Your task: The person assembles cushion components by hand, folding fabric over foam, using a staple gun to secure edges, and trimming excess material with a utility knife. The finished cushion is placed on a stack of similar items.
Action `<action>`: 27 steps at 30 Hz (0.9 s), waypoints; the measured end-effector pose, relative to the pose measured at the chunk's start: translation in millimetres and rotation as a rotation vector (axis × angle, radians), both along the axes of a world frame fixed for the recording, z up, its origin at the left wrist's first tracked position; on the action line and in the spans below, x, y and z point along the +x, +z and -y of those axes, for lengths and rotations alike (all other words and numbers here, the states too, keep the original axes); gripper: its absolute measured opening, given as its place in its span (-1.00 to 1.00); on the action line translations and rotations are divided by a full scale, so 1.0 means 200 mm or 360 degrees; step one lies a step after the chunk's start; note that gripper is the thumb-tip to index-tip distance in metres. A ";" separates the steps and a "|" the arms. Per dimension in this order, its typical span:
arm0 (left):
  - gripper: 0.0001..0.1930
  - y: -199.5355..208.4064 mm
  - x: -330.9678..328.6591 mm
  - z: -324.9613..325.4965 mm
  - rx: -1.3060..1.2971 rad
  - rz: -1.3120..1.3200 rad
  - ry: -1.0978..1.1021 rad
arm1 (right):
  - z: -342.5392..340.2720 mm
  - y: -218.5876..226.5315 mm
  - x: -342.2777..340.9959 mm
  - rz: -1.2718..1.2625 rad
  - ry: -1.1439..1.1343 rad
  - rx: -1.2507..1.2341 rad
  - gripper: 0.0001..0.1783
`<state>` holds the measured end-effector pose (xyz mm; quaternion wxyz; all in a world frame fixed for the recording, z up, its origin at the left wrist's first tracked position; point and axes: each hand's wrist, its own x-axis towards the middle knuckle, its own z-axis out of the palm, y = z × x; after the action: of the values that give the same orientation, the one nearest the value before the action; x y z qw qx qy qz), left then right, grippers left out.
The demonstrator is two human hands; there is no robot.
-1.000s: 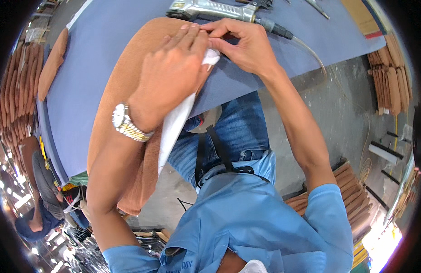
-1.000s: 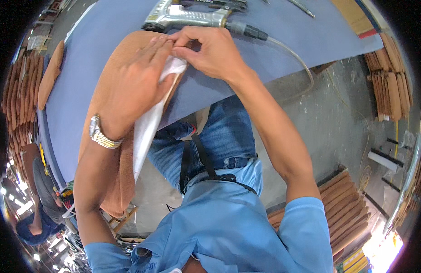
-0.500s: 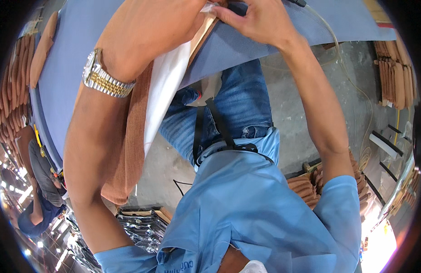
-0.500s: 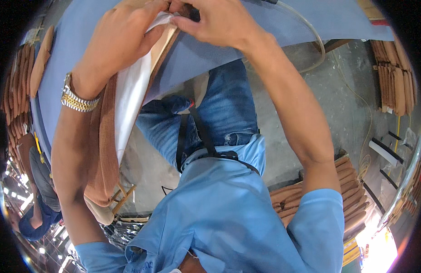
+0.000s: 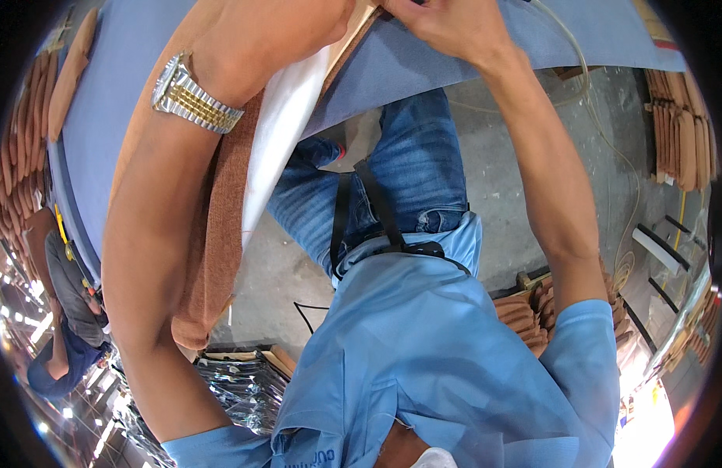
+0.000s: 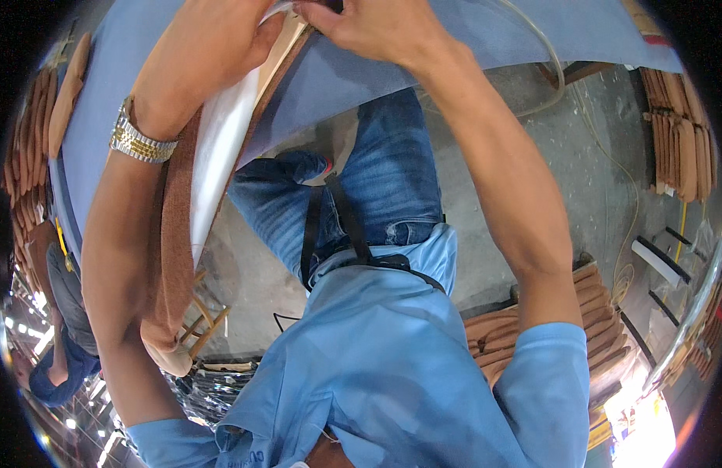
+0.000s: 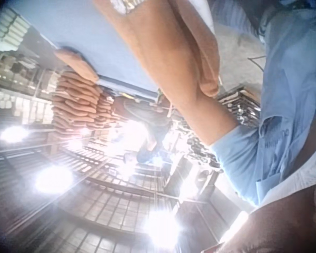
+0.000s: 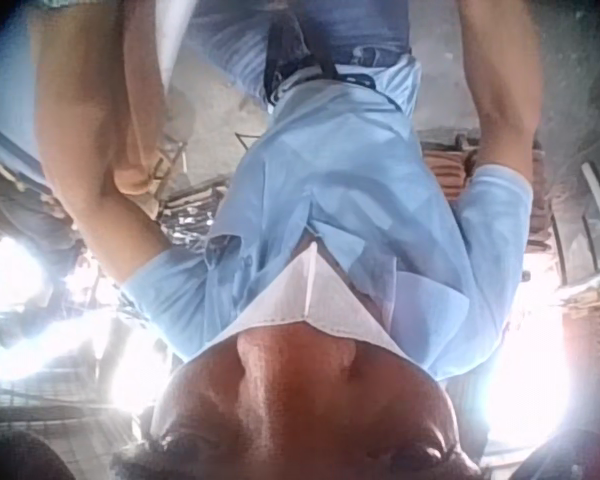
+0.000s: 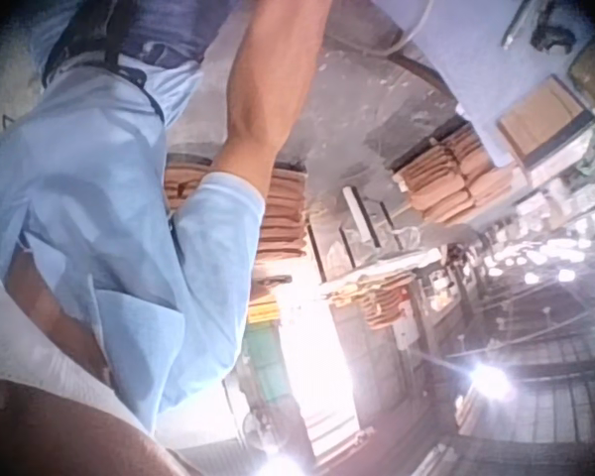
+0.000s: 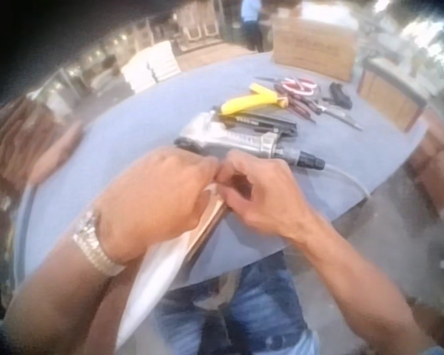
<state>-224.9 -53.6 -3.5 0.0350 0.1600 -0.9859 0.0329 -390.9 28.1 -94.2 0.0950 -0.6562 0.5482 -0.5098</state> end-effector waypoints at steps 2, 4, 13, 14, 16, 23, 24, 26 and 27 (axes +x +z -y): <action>-0.87 0.00 0.00 0.00 -0.0010 0.0002 0.0028 | -0.01 0.01 0.01 0.0030 -0.0012 0.0029 -0.87; -0.87 -0.02 -0.01 0.01 -0.0059 -0.0031 -0.0005 | 0.00 0.00 0.01 0.0091 -0.0028 0.0057 -0.87; -0.66 -0.07 0.04 0.09 0.0072 -0.0247 -0.0243 | 0.00 -0.05 0.03 0.0185 -0.0061 0.0081 -0.88; -0.69 -0.06 0.03 0.09 0.0098 -0.0309 -0.0261 | 0.00 -0.07 0.03 0.0137 -0.0100 0.0094 -0.86; -0.74 -0.07 0.03 0.07 0.0170 -0.0428 -0.0289 | 0.01 -0.08 0.04 0.0157 -0.0122 0.0032 -0.89; -0.93 -0.18 0.04 0.05 0.0162 -0.0498 -0.0003 | -0.03 -0.05 0.06 0.0182 -0.0203 0.0190 -0.85; -0.91 -0.18 0.04 0.05 0.0174 -0.0494 0.0016 | -0.03 -0.04 0.06 0.0217 -0.0216 0.0210 -0.86; -0.85 -0.20 0.05 0.05 0.0201 -0.0487 0.0056 | -0.04 -0.04 0.07 0.0286 -0.0240 0.0255 -0.86; -0.81 -0.20 0.05 0.05 0.0232 -0.0521 0.0049 | -0.04 -0.03 0.07 0.0359 -0.0225 0.0253 -0.86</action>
<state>-214.5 -64.3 -42.7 0.1828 0.1803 -0.9643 -0.0647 -376.2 36.0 -100.6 0.1716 -0.5450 0.6175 -0.5406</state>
